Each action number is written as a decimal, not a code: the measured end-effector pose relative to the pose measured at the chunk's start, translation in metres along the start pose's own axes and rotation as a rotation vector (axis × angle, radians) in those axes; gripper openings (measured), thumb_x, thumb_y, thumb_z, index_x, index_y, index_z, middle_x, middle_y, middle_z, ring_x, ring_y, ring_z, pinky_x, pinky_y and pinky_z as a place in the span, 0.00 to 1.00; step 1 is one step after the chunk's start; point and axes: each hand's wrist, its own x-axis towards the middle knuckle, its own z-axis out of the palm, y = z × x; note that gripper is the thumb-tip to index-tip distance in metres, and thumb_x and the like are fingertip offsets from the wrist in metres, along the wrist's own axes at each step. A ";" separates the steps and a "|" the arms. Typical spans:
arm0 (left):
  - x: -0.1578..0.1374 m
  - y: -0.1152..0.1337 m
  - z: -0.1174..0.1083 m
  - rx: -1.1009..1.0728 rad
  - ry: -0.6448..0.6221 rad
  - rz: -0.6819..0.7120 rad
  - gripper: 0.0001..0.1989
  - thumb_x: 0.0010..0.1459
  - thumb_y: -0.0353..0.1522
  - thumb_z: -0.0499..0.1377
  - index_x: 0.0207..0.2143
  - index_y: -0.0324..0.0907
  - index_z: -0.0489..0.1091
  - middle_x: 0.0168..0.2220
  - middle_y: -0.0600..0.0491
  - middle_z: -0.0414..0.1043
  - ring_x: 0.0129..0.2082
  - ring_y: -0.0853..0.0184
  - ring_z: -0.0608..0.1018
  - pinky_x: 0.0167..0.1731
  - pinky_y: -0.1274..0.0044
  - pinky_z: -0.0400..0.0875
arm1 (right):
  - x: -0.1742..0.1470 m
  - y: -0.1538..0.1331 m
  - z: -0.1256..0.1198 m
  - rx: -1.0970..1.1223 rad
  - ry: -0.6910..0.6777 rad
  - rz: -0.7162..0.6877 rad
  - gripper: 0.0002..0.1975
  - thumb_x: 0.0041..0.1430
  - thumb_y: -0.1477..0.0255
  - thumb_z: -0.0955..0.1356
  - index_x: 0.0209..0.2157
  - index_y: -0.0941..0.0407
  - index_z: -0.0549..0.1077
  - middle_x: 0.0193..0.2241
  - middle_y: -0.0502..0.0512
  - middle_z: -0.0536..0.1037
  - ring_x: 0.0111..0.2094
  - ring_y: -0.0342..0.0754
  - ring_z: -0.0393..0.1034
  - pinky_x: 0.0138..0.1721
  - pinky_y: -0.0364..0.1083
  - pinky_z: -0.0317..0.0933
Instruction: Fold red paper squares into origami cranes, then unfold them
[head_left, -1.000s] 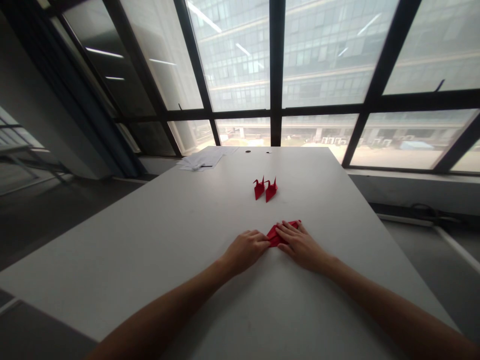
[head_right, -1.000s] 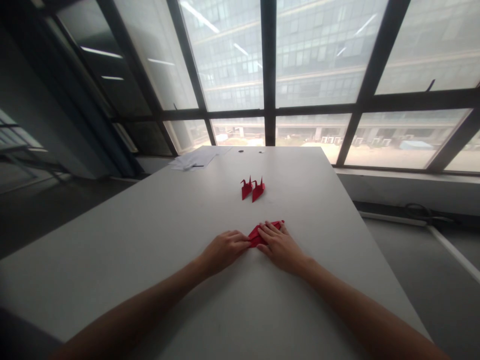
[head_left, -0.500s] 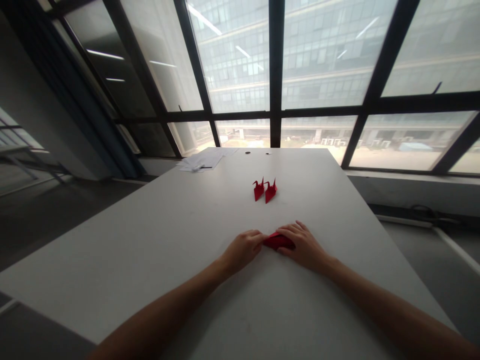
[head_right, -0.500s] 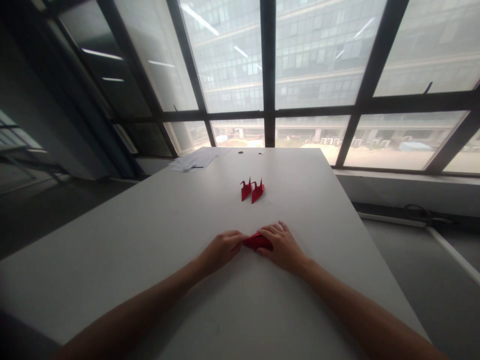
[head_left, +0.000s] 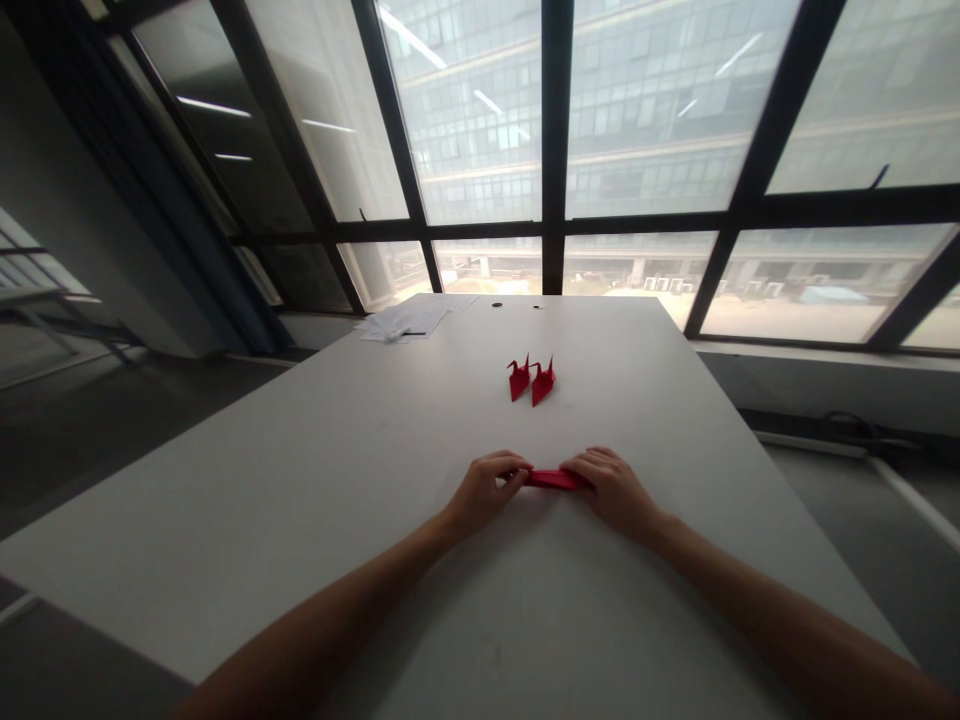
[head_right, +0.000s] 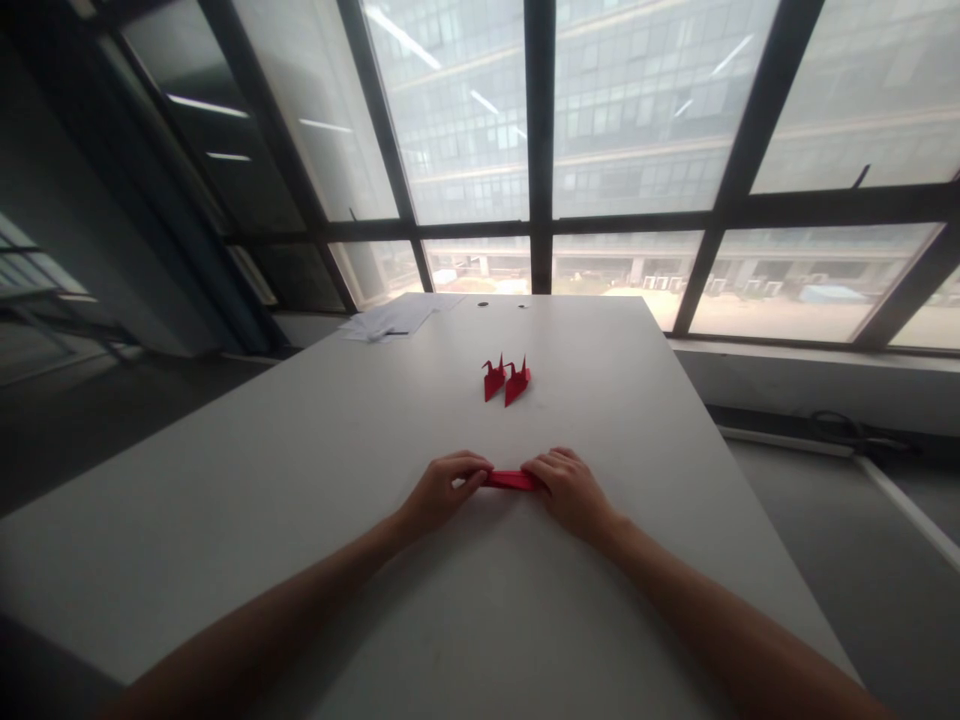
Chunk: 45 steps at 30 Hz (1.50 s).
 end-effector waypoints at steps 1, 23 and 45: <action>0.000 0.002 0.000 0.003 -0.016 0.023 0.09 0.61 0.32 0.61 0.42 0.41 0.77 0.41 0.48 0.77 0.38 0.66 0.78 0.40 0.75 0.73 | 0.000 0.001 0.000 -0.002 0.009 0.011 0.11 0.62 0.78 0.67 0.44 0.52 0.76 0.39 0.54 0.81 0.41 0.51 0.74 0.50 0.51 0.61; 0.002 -0.002 0.000 -0.506 -0.076 -0.400 0.16 0.56 0.38 0.65 0.41 0.34 0.78 0.25 0.50 0.76 0.26 0.70 0.74 0.29 0.79 0.68 | -0.001 -0.006 -0.001 -0.010 0.076 -0.104 0.21 0.68 0.79 0.60 0.58 0.49 0.69 0.45 0.55 0.79 0.38 0.46 0.74 0.41 0.46 0.66; -0.004 0.014 0.002 0.040 0.038 -0.077 0.05 0.60 0.30 0.60 0.35 0.39 0.76 0.30 0.53 0.77 0.29 0.70 0.75 0.32 0.79 0.68 | 0.000 -0.015 0.005 0.162 0.089 0.163 0.06 0.63 0.72 0.66 0.36 0.52 0.77 0.32 0.52 0.79 0.34 0.48 0.72 0.39 0.46 0.64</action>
